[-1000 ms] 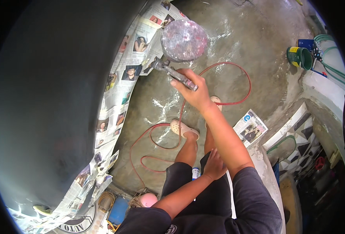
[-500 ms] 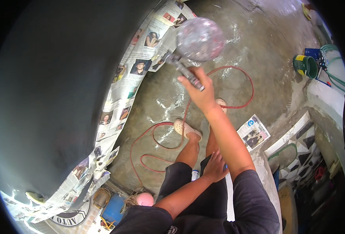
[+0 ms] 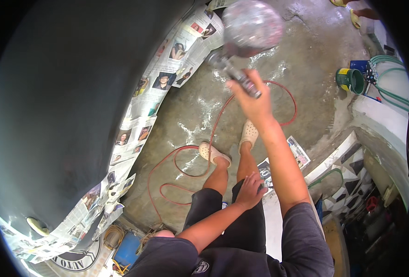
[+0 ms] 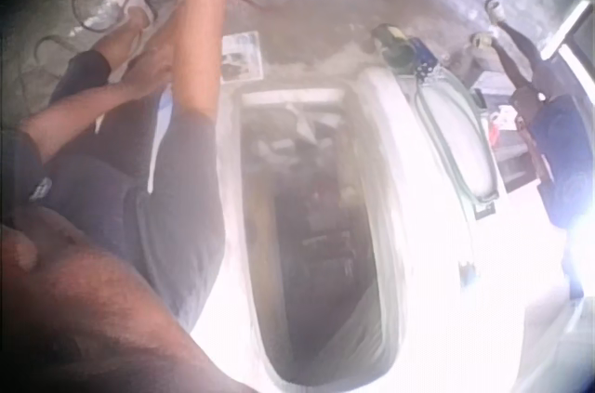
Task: The person uses a spray gun to apply black paint to the side panel of a car while standing in a garage, moving the tool in even strokes across the surface.
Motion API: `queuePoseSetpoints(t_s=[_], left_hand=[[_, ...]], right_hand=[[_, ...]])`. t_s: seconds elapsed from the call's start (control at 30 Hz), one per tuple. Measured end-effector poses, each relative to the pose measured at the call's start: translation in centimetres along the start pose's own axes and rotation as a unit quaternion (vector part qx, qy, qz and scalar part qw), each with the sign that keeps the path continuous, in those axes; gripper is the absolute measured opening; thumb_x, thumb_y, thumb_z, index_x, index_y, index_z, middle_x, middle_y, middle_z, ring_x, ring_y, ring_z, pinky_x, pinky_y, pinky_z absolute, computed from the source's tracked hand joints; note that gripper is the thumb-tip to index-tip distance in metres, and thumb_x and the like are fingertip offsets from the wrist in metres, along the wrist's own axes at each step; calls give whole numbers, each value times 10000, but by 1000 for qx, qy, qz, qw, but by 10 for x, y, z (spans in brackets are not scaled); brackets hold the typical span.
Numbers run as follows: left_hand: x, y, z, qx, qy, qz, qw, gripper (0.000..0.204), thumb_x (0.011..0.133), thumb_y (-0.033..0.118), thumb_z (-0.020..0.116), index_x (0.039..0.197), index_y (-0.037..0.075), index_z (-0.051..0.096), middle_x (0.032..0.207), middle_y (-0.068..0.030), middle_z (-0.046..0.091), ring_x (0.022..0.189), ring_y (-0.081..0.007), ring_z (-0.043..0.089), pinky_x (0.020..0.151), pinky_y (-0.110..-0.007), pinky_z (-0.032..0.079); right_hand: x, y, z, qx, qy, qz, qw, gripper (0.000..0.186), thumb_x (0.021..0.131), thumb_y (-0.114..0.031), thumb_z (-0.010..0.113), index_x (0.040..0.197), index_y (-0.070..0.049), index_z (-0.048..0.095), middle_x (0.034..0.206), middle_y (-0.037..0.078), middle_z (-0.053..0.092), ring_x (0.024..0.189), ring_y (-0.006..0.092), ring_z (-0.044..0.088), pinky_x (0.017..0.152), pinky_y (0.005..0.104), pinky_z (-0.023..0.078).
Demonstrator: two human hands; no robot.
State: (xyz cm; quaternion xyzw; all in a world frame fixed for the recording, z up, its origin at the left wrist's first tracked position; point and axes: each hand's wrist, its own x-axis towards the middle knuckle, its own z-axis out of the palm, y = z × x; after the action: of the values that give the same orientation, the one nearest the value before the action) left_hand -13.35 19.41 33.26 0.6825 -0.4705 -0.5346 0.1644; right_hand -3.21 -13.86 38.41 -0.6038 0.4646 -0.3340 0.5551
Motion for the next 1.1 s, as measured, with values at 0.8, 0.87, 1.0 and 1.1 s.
queuePoseSetpoints(t_s=[0.8, 0.87, 1.0, 1.1], left_hand=[[-132, -76, -118, 159, -269, -304, 900, 1022, 961, 822, 294, 1682, 121, 109, 1735, -228, -17, 1601, -420, -42, 1278, -564, 3], [-129, -70, -126, 153, -273, -307, 899, 1027, 961, 825, 287, 1677, 103, 137, 1736, -224, -2, 1602, -411, -46, 1280, -558, -4], [-118, -50, -129, 164, -260, -318, 897, 1019, 975, 800, 298, 1653, 43, 215, 1735, -212, 74, 1605, -404, -29, 1290, -529, -1], [-120, -31, -126, 169, -189, -285, 925, 931, 997, 717, 398, 1625, 36, 304, 1720, -219, 159, 1599, -418, 46, 1295, -509, 54]], right_hand=[[-45, -106, 3, -54, -147, 36, 987, 421, 882, -369, 834, 1108, -57, 663, 870, 141, 705, 779, 289, 663, 740, 385, 528], [-31, -116, -8, -59, -97, 35, 993, 429, 883, -389, 830, 1094, -57, 658, 857, 157, 707, 752, 339, 673, 718, 405, 532], [-3, -133, -27, -64, 15, 46, 997, 416, 890, -364, 833, 1100, -53, 652, 829, 158, 695, 714, 278, 654, 696, 383, 522], [11, -146, -39, -63, 83, 52, 993, 413, 896, -356, 830, 1105, -50, 650, 822, 158, 694, 708, 253, 652, 692, 383, 520]])
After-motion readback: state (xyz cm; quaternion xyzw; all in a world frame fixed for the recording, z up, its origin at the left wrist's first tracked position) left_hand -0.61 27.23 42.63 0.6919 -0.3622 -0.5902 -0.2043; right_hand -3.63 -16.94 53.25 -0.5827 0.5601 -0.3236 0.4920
